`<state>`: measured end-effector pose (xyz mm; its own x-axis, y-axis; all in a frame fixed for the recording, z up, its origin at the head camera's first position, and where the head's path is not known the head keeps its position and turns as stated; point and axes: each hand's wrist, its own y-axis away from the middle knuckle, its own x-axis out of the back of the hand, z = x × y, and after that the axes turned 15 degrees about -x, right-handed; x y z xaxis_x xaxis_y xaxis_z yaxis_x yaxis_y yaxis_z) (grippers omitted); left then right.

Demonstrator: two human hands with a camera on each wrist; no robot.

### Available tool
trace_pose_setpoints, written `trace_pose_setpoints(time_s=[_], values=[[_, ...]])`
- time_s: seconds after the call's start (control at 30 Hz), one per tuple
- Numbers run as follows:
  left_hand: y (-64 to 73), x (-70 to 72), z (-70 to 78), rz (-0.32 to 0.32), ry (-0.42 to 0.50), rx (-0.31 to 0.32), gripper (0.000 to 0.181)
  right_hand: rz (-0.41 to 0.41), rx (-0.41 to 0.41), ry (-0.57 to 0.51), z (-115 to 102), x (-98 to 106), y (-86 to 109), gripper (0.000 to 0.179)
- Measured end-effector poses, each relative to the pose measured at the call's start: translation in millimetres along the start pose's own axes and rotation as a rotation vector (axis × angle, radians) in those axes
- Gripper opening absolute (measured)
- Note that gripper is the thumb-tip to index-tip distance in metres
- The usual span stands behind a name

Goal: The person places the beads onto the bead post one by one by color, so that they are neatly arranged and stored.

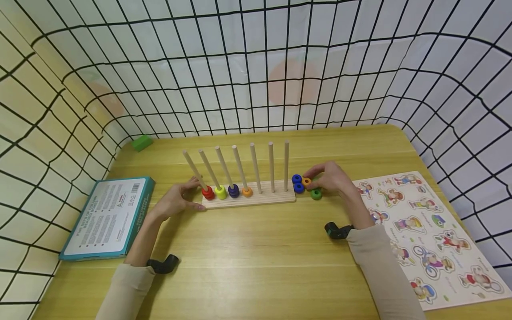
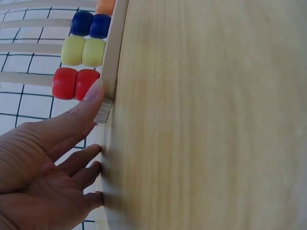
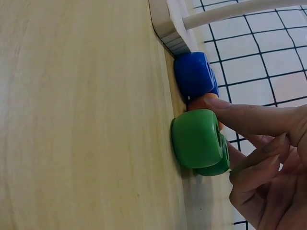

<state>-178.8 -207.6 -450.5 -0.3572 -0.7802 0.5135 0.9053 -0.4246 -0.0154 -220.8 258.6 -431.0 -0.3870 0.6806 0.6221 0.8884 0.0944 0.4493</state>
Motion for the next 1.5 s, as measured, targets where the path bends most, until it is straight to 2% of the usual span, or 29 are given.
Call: trace_pose_setpoints(time_s=[0.3, 0.4, 0.67, 0.83, 1.1, 1.3, 1.5], values=[[0.8, -0.1, 0.8, 0.001, 0.005, -0.004, 0.074, 0.024, -0.025, -0.008, -2, 2, 1.2, 0.043], [0.5, -0.2, 0.9, 0.003, 0.003, -0.001, 0.074, 0.051, -0.024, -0.013, -5, 9, 5.9, 0.043], [0.0, -0.2, 1.0, -0.001, -0.003, 0.003, 0.074, 0.106, 0.034, -0.138, -24, 37, 26.5, 0.047], [0.8, 0.0, 1.7, -0.002, -0.002, 0.005, 0.074, 0.182, 0.078, -0.166, -51, 53, 44.5, 0.048], [1.0, 0.4, 1.1, 0.000, -0.003, 0.003, 0.075, 0.252, 0.239, -0.206, -109, 63, 65.8, 0.040], [0.8, 0.2, 0.6, 0.000, -0.006, 0.009, 0.074, 0.199, 0.361, -0.218, -151, 48, 76.9, 0.033], [0.5, 0.4, 0.5, 0.000, -0.004, 0.006, 0.073, 0.082, 0.425, -0.215, -181, 23, 78.2, 0.029]])
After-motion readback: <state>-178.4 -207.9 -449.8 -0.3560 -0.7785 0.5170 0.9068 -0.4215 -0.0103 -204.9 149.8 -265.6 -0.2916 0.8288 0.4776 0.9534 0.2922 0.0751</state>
